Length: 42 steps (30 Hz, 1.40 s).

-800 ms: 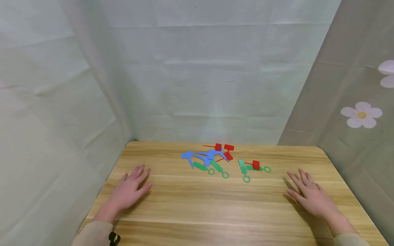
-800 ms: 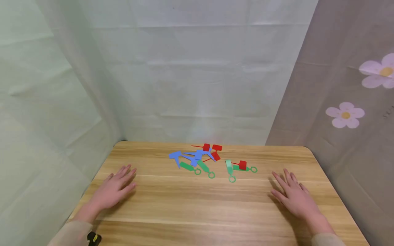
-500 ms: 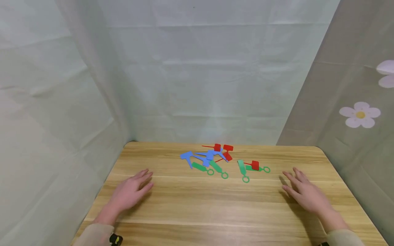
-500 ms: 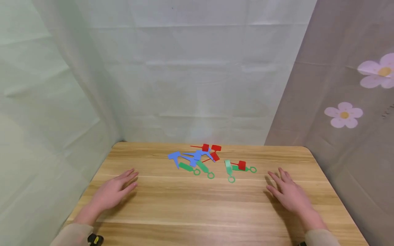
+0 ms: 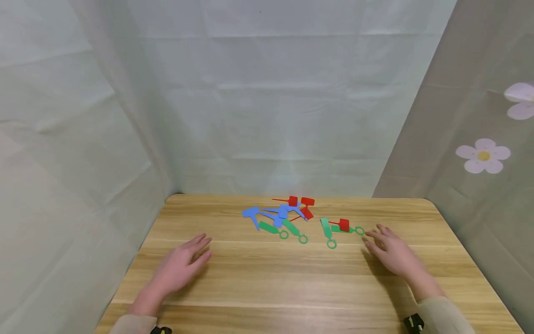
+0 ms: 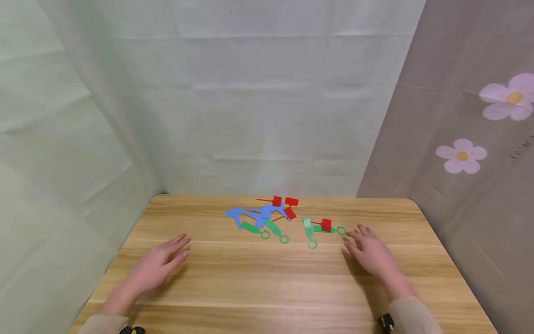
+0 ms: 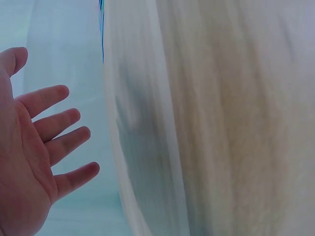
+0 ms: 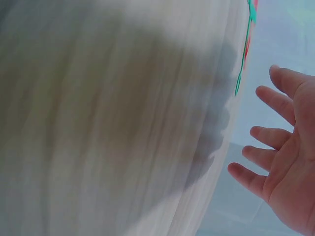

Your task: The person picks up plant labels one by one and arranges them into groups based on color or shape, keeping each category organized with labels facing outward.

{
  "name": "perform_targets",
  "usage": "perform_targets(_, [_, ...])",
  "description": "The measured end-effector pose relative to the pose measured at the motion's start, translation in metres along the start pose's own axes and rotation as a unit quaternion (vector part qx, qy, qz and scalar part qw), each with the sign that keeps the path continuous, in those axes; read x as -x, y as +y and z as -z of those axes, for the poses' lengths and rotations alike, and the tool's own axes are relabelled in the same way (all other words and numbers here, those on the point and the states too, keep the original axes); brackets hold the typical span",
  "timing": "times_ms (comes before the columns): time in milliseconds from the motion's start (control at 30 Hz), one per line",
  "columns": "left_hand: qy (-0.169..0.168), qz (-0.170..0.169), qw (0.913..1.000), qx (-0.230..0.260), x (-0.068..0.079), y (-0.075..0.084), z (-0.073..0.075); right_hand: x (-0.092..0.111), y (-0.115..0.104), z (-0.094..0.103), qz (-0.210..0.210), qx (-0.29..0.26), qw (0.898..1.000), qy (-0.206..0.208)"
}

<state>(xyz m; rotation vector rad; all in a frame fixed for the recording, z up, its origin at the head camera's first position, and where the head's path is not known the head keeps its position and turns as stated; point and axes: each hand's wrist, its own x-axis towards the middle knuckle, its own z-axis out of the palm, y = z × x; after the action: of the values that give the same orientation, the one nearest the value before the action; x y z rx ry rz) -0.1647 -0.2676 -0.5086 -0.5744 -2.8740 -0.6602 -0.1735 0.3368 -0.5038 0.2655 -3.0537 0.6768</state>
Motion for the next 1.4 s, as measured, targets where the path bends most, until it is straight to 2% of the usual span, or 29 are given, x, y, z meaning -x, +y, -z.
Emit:
perform_targets(333, [0.016, -0.026, 0.9994, 0.015, 0.01, 0.008, -0.004, -0.018, -0.018, -0.011, -0.006, -0.023, 1.0, 0.009])
perform_targets(767, [0.001, -0.021, 0.9994, 0.029, 0.019, 0.011, -0.009, -0.048, -0.027, -0.02, -0.046, -0.015, 0.999, 0.024])
perform_targets(1067, [-0.007, -0.02, 0.999, 0.038, 0.022, 0.012, -0.011, -0.066, -0.032, -0.025, -0.082, 0.015, 0.997, 0.008])
perform_targets(1400, [-0.011, -0.009, 0.9992, 0.037, 0.024, 0.011, -0.008, -0.074, -0.039, -0.029, -0.098, 0.051, 0.994, -0.012])
